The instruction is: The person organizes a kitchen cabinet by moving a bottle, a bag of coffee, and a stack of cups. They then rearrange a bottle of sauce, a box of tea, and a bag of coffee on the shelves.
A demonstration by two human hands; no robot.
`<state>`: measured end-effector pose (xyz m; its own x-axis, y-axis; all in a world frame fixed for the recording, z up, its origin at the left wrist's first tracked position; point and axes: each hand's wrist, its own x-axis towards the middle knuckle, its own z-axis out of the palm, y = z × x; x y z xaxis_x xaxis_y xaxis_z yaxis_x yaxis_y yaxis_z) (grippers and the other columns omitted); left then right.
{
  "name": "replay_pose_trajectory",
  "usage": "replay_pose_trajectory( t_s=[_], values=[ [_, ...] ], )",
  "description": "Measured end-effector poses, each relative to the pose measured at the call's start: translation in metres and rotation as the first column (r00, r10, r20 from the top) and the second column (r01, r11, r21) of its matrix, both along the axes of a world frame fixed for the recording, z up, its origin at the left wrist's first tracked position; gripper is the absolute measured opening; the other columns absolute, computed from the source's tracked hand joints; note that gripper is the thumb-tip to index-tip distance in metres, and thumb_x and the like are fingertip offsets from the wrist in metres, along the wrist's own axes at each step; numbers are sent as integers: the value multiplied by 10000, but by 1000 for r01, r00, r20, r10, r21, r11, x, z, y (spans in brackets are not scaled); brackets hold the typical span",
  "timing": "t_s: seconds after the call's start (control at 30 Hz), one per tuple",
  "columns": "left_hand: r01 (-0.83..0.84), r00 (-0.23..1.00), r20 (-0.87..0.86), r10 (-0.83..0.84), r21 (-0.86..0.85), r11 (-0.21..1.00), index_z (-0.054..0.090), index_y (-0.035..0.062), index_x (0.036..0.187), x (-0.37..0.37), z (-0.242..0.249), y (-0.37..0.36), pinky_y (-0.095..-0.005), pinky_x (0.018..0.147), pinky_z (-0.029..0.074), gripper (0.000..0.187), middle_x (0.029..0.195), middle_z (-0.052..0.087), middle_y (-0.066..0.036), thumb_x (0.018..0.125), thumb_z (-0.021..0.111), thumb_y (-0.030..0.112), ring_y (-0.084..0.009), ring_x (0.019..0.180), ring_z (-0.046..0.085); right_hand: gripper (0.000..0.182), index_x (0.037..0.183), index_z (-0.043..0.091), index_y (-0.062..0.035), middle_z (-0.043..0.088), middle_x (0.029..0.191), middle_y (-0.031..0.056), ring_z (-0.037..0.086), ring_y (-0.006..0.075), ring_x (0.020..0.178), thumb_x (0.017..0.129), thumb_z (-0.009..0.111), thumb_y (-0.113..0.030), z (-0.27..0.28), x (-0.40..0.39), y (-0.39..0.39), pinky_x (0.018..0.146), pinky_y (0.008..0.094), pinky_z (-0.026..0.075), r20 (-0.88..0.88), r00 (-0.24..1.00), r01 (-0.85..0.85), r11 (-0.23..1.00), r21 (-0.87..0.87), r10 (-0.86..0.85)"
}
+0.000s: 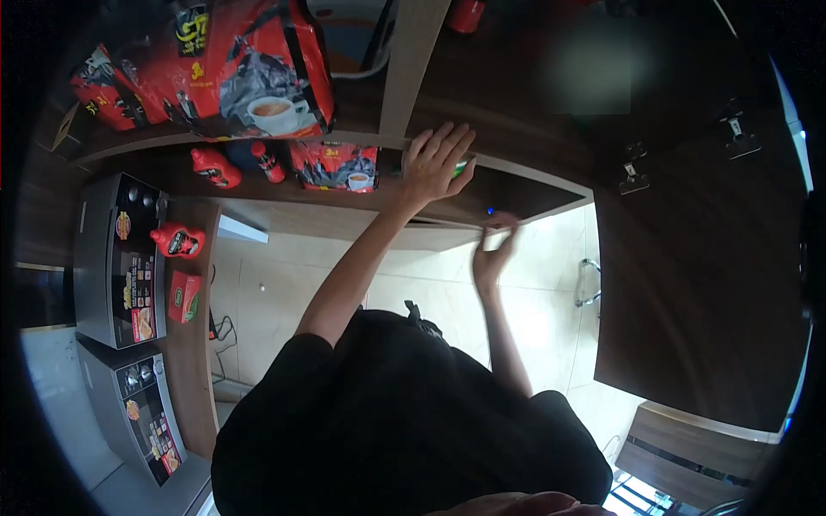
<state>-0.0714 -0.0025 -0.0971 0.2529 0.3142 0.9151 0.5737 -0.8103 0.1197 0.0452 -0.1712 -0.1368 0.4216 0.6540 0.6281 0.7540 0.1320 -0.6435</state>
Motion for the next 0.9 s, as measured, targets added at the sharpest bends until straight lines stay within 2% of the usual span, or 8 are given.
replay_pose_trajectory(
  t_s=[0.07,0.13,0.23,0.27,0.47,0.57,0.67,0.9],
  values=[
    [-21,998,53,20,13,1000,637,117,1254,8,-4,3,-426,1082,263,442,1324,610,-28,880,635,353,-198,1254,503,571,1313,391,-10,553,1154,190,582,294,975,844,715,-8,-64,-12,-15,844,371,498,-198,948,-299,908,-293,248],
    [-33,995,92,29,48,998,643,122,1244,13,-9,6,-423,1083,244,442,1308,622,-24,871,632,358,-190,1247,504,857,1426,263,-15,505,1249,227,578,328,1055,791,829,-119,-108,-18,-20,905,407,517,-614,781,-486,728,-484,113],
    [-55,996,73,49,83,995,650,123,1238,11,-9,8,-418,1087,233,436,1299,628,-24,876,620,364,-184,1247,501,1064,1404,248,54,446,1285,257,547,357,1099,658,940,-259,-162,9,25,937,418,506,-144,956,-286,919,-272,255],
    [-59,997,63,53,84,995,652,124,1235,10,-9,8,-418,1088,230,434,1298,628,-25,878,615,367,-184,1248,501,987,1369,272,48,453,1262,243,550,352,1079,670,922,-203,-125,17,51,918,435,488,22,963,-257,941,-221,268],
    [-75,997,35,72,99,992,657,124,1236,8,-9,7,-422,1087,227,436,1297,630,-26,890,589,381,-190,1251,499,367,1204,583,29,641,1132,246,625,377,1027,949,536,-231,-103,49,161,861,446,495,2,1000,-10,999,51,10],
    [-95,995,40,90,144,985,654,124,1244,9,-9,9,-423,1085,230,449,1297,631,-26,893,571,392,-192,1239,508,513,1291,545,4,573,1257,240,491,441,1218,841,682,-202,-185,73,199,1047,485,382,-442,867,-241,970,35,231],
    [-121,993,22,119,169,978,657,126,1243,10,-13,12,-420,1087,228,460,1296,632,-24,892,559,406,-189,1239,508,545,1323,525,4,546,1304,247,446,453,1275,857,667,-243,-157,59,188,1068,493,364,-175,977,-105,991,84,119],
    [-119,993,44,113,183,976,659,120,1228,12,-17,14,-427,1094,211,450,1292,630,-25,888,557,395,-185,1251,494,616,1280,561,-22,507,1334,253,446,469,1230,726,793,-157,-133,62,156,1050,522,372,-40,999,19,992,-122,-24]
  ],
)
